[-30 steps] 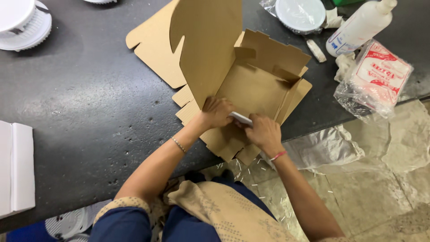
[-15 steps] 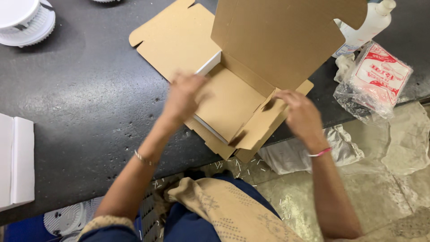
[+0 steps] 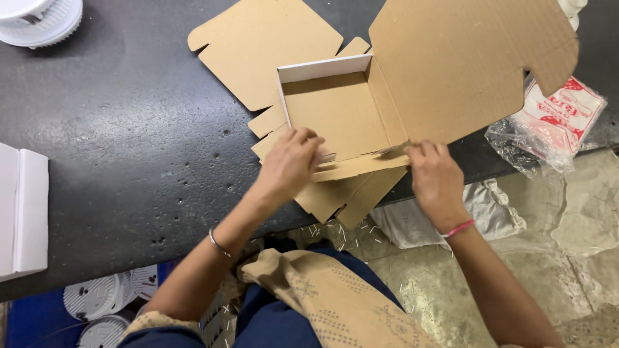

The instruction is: The person folds flat corrugated cardboard blanks into open boxes on a workbench, creasing the sides and tucking the flaps, and places a white inner box inside each one. They set a plastic-wrapped round light fixture into one finished box and stack completed boxes on the table.

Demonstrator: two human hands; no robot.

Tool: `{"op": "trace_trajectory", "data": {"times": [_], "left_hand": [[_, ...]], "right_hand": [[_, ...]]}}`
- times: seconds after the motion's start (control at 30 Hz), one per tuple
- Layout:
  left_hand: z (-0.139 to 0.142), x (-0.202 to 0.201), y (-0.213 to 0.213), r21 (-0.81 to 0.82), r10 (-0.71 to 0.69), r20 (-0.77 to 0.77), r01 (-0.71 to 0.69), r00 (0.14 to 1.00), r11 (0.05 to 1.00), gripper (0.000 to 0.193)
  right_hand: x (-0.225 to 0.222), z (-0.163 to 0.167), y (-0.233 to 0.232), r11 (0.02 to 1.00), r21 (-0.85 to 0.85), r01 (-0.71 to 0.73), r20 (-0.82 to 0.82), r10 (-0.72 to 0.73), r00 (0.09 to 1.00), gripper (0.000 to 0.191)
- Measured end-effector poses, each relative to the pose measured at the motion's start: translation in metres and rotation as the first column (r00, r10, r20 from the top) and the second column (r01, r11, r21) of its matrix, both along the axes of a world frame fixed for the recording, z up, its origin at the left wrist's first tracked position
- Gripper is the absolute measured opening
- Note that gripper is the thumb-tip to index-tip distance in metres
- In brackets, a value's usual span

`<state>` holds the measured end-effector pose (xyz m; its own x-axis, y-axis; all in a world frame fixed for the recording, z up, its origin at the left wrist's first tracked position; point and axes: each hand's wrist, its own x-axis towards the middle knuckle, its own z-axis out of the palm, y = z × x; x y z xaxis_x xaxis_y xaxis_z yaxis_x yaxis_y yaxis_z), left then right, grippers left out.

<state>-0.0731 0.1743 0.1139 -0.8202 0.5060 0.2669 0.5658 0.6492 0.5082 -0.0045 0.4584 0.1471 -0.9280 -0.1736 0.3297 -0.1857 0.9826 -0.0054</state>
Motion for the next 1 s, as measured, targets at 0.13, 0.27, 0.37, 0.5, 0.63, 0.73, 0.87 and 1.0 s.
{"op": "trace_trajectory", "data": {"times": [0.13, 0.27, 0.37, 0.5, 0.63, 0.73, 0.87, 1.0], "left_hand": [[0.006, 0.027, 0.018, -0.219, -0.020, 0.061, 0.033, 0.998, 0.975, 0.082], [-0.002, 0.031, 0.023, -0.136, 0.021, -0.006, -0.021, 1.000, 0.990, 0.076], [-0.012, 0.024, 0.025, -0.089, 0.046, 0.044, -0.042, 0.998, 0.995, 0.051], [-0.022, 0.012, 0.027, -0.030, 0.057, 0.129, -0.053, 0.990, 0.998, 0.025], [-0.031, -0.006, 0.030, -0.043, 0.025, 0.192, -0.017, 0.981, 0.999, 0.020], [-0.043, -0.036, 0.033, -0.174, 0.036, 0.383, 0.034, 0.923, 0.984, 0.022], [-0.061, -0.100, 0.036, -0.129, -0.092, 0.496, 0.178, 0.864, 0.976, 0.045], [-0.070, -0.136, 0.042, -0.211, 0.018, 0.652, 0.158, 0.758, 0.965, 0.060]], "right_hand": [[-0.006, 0.003, -0.001, 0.990, 0.073, -0.117, 0.125, 0.107, 0.986, 0.020], [-0.035, 0.001, 0.009, 0.935, 0.185, -0.302, 0.117, 0.284, 0.951, 0.017], [-0.046, -0.003, 0.015, 0.956, 0.046, -0.288, 0.248, 0.269, 0.931, 0.021], [-0.050, -0.008, 0.018, 0.953, -0.126, -0.274, 0.247, 0.298, 0.922, 0.031], [-0.055, -0.016, 0.014, 0.965, -0.103, -0.241, 0.256, 0.260, 0.931, 0.028], [-0.073, -0.022, 0.010, 0.980, -0.089, -0.175, 0.345, 0.196, 0.918, 0.032], [-0.114, -0.025, 0.006, 0.997, -0.073, -0.025, 0.574, 0.062, 0.817, 0.031], [-0.156, -0.031, -0.004, 0.996, -0.076, -0.037, 0.685, 0.079, 0.724, 0.049]]}}
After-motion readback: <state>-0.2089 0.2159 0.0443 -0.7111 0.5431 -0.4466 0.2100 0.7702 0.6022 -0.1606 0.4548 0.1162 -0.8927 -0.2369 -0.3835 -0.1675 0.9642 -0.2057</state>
